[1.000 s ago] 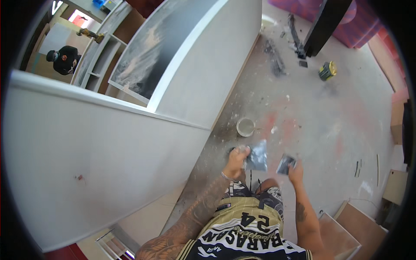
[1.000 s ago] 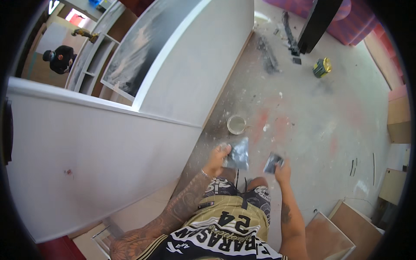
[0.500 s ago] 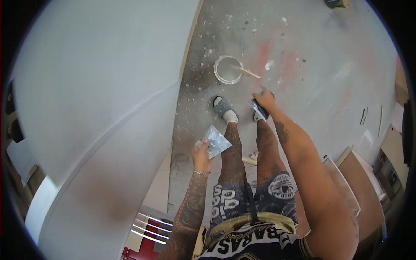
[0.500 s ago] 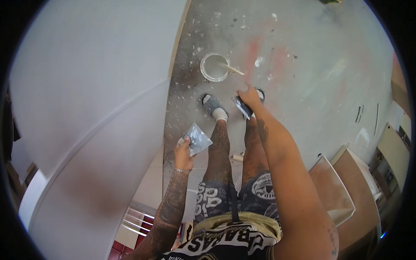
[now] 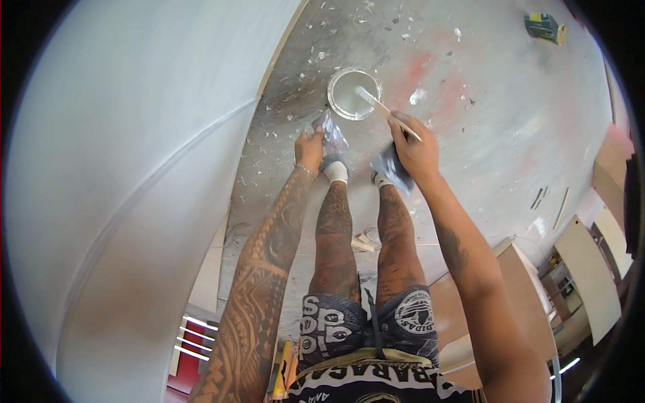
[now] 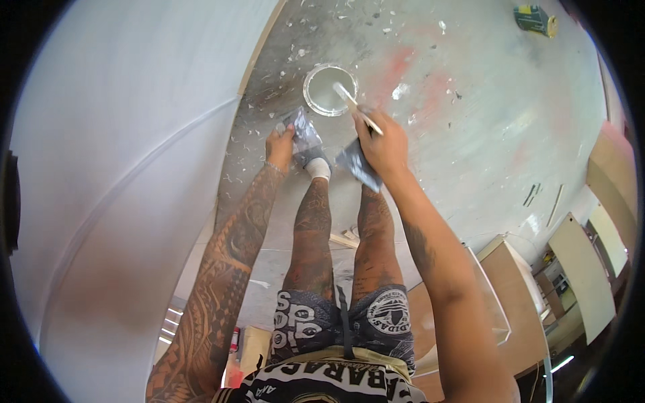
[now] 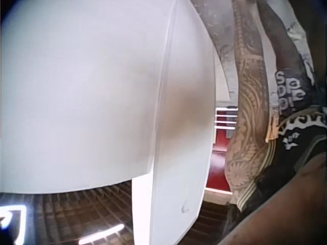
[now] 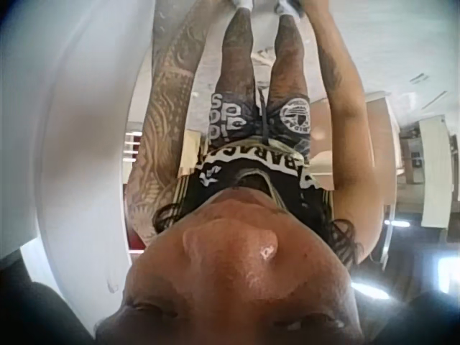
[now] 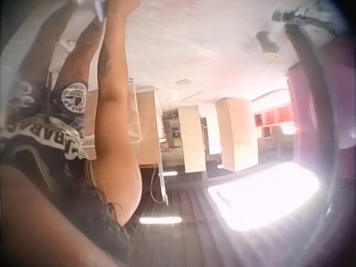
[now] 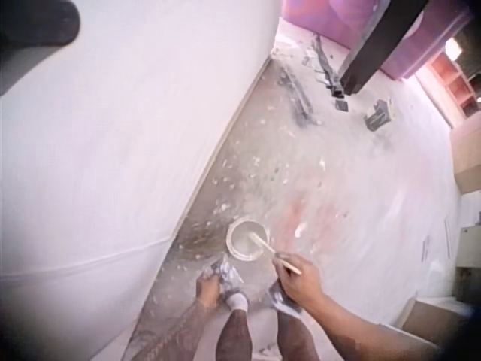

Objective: Applying putty or joint compound to the corner and surface of a wall using putty knives.

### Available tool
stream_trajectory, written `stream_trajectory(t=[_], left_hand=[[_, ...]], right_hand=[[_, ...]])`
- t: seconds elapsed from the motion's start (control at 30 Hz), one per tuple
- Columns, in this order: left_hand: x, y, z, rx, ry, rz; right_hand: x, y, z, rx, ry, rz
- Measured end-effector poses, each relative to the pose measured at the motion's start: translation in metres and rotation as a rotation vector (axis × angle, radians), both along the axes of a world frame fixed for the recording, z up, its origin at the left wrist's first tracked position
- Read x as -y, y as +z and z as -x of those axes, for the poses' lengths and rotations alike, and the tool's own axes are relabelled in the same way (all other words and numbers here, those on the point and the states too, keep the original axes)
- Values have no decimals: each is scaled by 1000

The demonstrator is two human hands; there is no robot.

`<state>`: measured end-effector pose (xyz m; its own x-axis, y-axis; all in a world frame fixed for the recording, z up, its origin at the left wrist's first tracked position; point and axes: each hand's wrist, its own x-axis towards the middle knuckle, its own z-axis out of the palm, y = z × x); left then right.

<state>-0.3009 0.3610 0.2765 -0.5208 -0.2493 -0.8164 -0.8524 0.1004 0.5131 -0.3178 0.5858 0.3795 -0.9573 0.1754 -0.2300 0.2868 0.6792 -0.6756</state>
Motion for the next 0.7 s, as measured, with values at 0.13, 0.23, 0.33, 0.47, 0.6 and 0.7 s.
stream_trajectory(t=[0.13,0.23,0.33,0.47,0.6,0.7], left_hand=[[-4,-26,37,-129,-206,51],[-18,-31,50,-73,-285,60],[-30,-30,54,-121,-338,-18],[-45,-16,49,-118,-269,-116],[-37,-4,47,-127,-500,43],[-27,22,49,-183,-551,68]], right_hand=[[5,110,-5,-24,-35,99],[2,167,-19,-51,6,68],[5,197,-30,-10,-60,35],[15,177,-41,-54,-134,78],[34,146,-33,-18,-261,102],[39,114,-22,-9,-306,103]])
